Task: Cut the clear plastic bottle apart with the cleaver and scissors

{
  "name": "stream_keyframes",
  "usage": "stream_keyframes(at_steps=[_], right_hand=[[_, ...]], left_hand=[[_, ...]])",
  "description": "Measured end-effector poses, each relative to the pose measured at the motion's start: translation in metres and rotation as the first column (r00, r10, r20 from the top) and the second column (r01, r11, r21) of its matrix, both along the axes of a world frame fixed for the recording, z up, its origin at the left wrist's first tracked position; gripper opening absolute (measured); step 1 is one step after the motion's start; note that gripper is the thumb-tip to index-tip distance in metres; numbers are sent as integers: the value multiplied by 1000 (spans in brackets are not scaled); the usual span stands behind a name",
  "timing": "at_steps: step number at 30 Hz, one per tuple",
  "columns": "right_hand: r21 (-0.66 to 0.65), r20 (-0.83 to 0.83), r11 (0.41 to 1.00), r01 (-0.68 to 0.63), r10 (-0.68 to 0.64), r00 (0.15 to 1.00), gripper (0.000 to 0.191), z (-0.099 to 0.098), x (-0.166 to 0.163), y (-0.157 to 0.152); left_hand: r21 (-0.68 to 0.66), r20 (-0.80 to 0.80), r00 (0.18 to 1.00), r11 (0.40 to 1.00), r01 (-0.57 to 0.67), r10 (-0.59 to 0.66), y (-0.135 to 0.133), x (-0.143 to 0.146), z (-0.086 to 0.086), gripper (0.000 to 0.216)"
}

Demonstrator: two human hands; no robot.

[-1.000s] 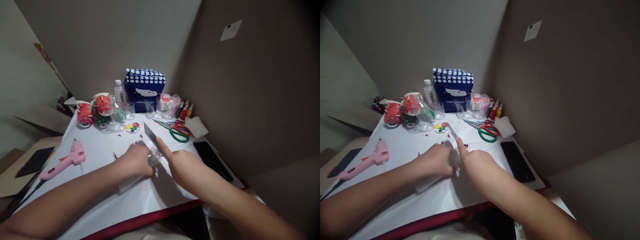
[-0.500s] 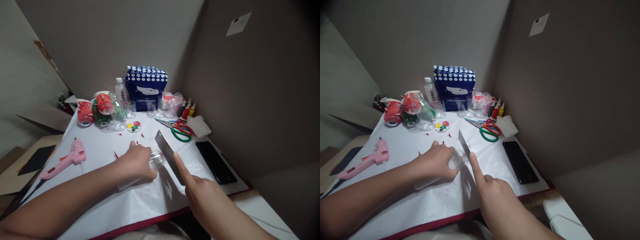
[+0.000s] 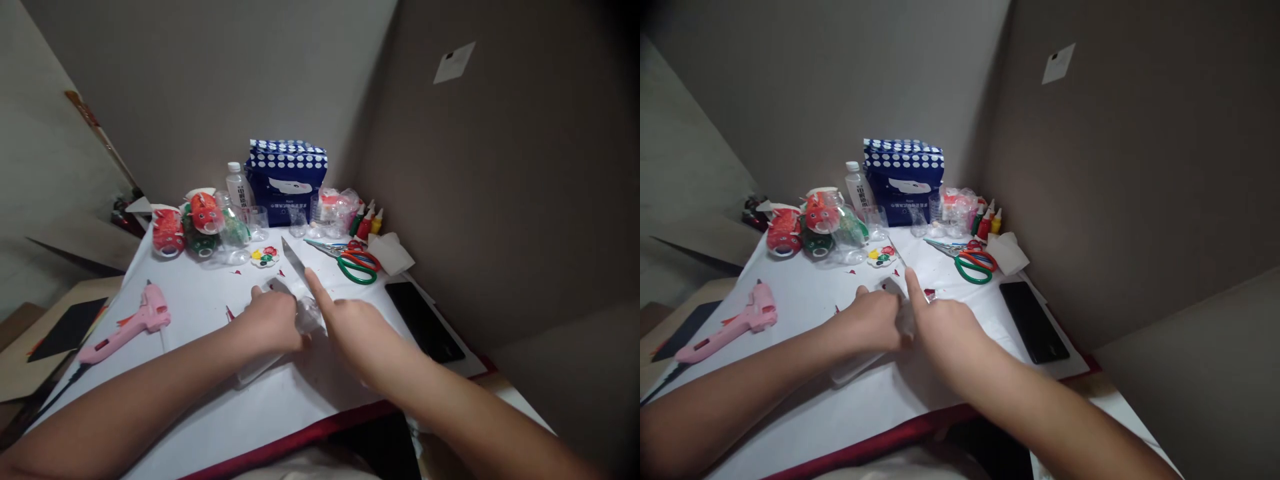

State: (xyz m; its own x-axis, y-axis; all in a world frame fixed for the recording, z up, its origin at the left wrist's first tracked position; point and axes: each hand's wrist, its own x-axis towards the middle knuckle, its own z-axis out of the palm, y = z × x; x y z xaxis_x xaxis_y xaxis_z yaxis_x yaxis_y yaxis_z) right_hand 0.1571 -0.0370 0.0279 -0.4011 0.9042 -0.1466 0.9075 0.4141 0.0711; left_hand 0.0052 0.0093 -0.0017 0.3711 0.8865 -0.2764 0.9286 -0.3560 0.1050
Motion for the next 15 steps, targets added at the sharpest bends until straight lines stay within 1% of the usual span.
stream_keyframes(at_steps=[2, 3, 4, 6, 7, 10, 12, 15], right_hand=[[-12, 31, 1000, 8, -8, 1000, 99, -13, 7, -20], [-31, 38, 999, 20, -19, 999, 105, -20, 13, -31], [-14, 37, 999, 35, -35, 999, 108, -26, 19, -41], [0, 41, 999, 53, -53, 998, 112, -33, 30, -54], [1, 41, 999, 55, -55, 998, 112, -34, 34, -57], [-43, 44, 998, 43, -41, 998, 109, -24, 36, -47], [-73, 49, 997, 31, -27, 998, 107, -11, 29, -29], [-48, 42, 999, 9, -7, 999, 99, 8, 12, 1]], left_hand=[[-29, 11, 1000, 1000, 2, -1, 1, -1, 2, 40], [-35, 15, 1000, 999, 1, -1, 1, -2, 3, 40], [-36, 21, 1000, 999, -4, 4, 2, -3, 4, 41], [-29, 37, 999, 999, -27, 28, 2, -3, 5, 43], [-31, 46, 998, 999, -38, 39, 2, -4, 4, 44], [-43, 61, 997, 998, -45, 47, 1, -3, 2, 43], [-18, 48, 998, 999, -34, 35, 0, -1, 1, 45], [13, 9, 1000, 1000, -25, 24, -1, 1, 1, 48]])
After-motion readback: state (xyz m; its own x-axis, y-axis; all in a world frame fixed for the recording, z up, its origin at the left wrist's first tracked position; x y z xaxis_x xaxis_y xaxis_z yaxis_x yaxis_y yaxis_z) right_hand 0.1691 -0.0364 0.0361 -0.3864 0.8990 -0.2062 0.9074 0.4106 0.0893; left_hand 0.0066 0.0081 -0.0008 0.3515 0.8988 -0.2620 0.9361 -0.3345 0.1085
